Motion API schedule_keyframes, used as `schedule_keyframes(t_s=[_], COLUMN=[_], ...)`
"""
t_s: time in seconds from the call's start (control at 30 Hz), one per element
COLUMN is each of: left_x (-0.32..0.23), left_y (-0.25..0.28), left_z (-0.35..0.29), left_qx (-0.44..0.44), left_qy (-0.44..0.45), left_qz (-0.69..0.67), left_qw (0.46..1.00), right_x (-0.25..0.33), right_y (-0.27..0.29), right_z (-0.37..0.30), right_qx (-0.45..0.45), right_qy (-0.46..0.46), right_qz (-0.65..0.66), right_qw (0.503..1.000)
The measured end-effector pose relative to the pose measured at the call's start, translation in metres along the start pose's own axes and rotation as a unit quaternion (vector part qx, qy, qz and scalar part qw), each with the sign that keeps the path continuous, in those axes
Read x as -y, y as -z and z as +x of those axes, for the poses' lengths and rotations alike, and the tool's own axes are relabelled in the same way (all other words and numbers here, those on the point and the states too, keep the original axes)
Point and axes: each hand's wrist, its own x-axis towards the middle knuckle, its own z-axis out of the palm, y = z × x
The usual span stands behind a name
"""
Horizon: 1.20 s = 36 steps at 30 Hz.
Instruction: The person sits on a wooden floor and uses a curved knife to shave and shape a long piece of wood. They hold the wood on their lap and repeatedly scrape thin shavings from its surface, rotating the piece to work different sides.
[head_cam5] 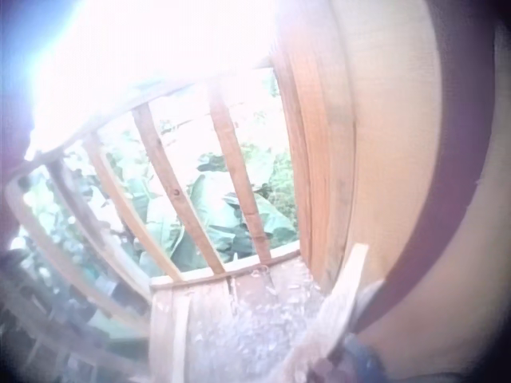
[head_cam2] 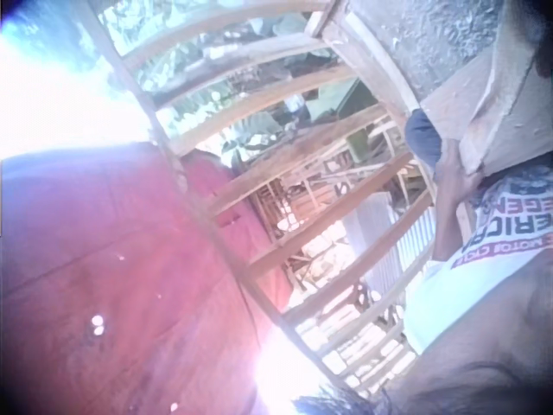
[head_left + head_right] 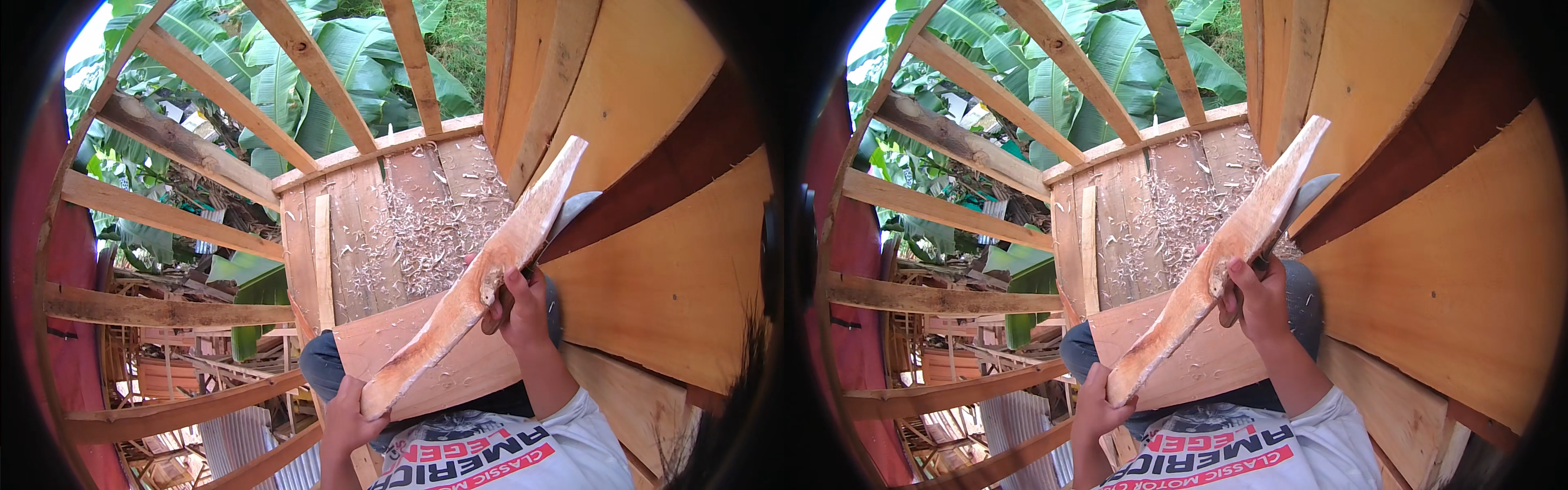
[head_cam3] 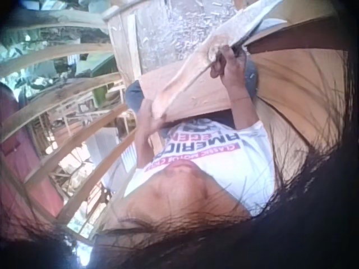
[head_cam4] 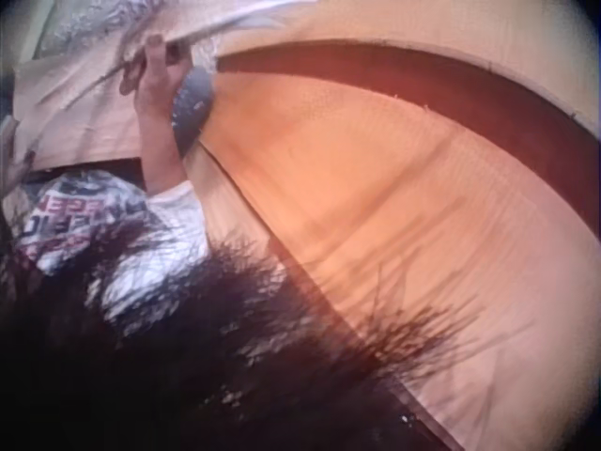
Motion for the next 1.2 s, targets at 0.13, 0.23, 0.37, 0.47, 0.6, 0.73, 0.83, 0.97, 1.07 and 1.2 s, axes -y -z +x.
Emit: schedule_keyframes(t_s=[0.13,0.23,0.37,0.47,0.6,0.73,0.83,0.97,1.07,1.2], left_x=[0.006,0.003,-0.015,-0.042,-0.065,-0.060,-0.059,-0.040,-0.028,-0.012], left_y=[0.001,0.011,0.013,-0.002,-0.021,-0.027,-0.019,-0.003,0.000,-0.011], left_z=[-0.008,-0.013,-0.002,0.023,0.050,0.055,0.047,0.024,0.006,-0.022], left_qx=[-0.038,-0.002,-0.049,-0.065,-0.021,-0.027,-0.037,-0.051,-0.027,0.043], left_qy=[-0.007,-0.012,-0.072,-0.108,-0.077,-0.075,-0.022,0.037,0.075,0.161], left_qz=[0.071,0.080,-0.014,-0.030,-0.054,-0.078,-0.131,-0.117,-0.107,-0.068], left_qw=[0.997,0.997,0.996,0.992,0.995,0.994,0.991,0.991,0.991,0.984], right_x=[0.003,0.000,-0.024,-0.030,-0.030,-0.028,-0.032,-0.032,-0.028,-0.033], right_y=[0.007,-0.004,-0.014,-0.020,-0.021,-0.014,0.005,0.021,0.030,0.017], right_z=[-0.005,-0.018,-0.031,-0.038,-0.050,-0.057,-0.053,-0.048,-0.049,-0.050], right_qx=[-0.018,0.005,0.052,0.080,0.094,0.094,0.109,0.102,0.133,0.173], right_qy=[-0.062,-0.118,-0.145,-0.166,-0.179,-0.147,-0.132,-0.173,-0.178,-0.120], right_qz=[0.003,0.028,-0.001,-0.023,-0.048,-0.059,-0.064,-0.057,-0.144,-0.367], right_qw=[0.998,0.993,0.988,0.983,0.978,0.983,0.983,0.978,0.964,0.906])
